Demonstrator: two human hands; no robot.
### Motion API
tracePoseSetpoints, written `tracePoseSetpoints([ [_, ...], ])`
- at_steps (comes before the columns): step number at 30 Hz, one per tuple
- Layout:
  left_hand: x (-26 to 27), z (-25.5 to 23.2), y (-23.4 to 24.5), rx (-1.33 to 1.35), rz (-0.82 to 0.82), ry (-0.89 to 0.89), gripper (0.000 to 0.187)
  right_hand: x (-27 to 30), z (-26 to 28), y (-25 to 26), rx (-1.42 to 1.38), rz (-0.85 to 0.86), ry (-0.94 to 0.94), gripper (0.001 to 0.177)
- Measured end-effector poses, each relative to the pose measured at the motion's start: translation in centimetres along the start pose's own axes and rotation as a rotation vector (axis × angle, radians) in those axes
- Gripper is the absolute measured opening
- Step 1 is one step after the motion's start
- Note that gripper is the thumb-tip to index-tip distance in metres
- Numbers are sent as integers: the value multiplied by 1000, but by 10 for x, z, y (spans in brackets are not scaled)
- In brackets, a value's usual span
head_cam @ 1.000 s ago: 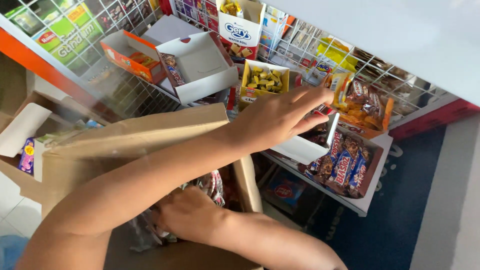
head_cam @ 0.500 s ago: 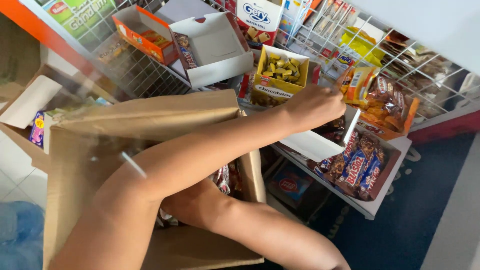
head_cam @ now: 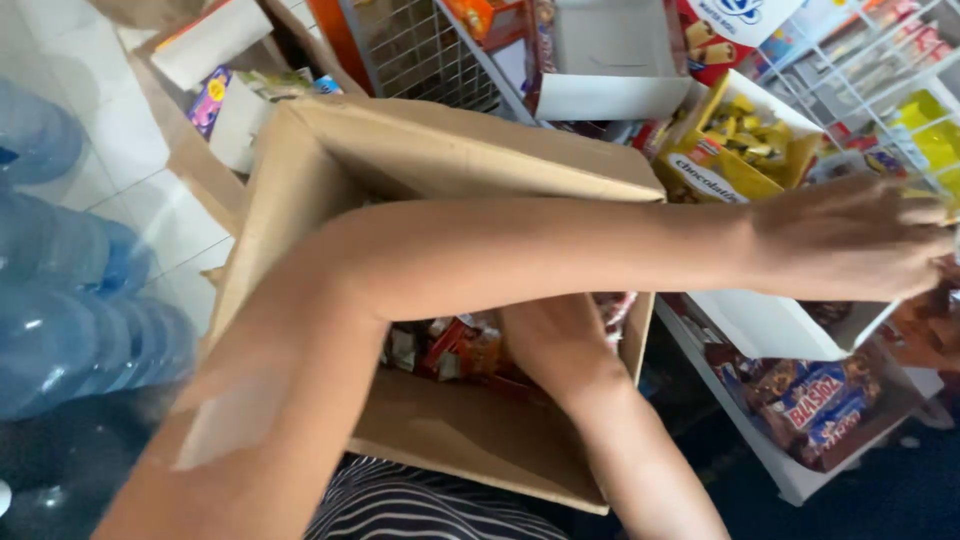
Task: Wiping individual snack packages with a cloth and organizing them from a large box into display containers.
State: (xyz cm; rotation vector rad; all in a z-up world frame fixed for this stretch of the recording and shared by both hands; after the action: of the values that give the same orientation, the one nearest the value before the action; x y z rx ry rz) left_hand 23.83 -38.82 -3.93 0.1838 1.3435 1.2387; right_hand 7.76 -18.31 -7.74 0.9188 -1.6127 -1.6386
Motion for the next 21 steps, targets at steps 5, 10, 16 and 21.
tracePoseSetpoints([
  [5, 131, 36, 199, 374, -510, -170, 19, -4, -13, 35, 52, -128, -76, 35],
  [10, 277, 18, 231, 490, 60, -237, 32, -7, -23, 26, -11, 335, -321, 17],
  [16, 446, -36, 95, 574, 1129, 71, 15, -24, 2, 33, 64, 176, -205, 21],
  [21, 488, -58, 33, 535, 1222, 216, 24, -22, 8, 40, 59, 221, -302, 26],
])
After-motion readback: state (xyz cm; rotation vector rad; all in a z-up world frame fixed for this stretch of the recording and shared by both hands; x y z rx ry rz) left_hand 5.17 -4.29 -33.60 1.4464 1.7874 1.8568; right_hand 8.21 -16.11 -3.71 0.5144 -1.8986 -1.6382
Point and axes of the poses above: each hand's wrist, its own x-axis away from the middle knuckle, its own y-axis out of the back of the hand, z = x × y, the point moved 6 cm from there along -x, towards the middle knuckle, and after that the axes turned 5 degrees about -z, right-handed, at the moved point
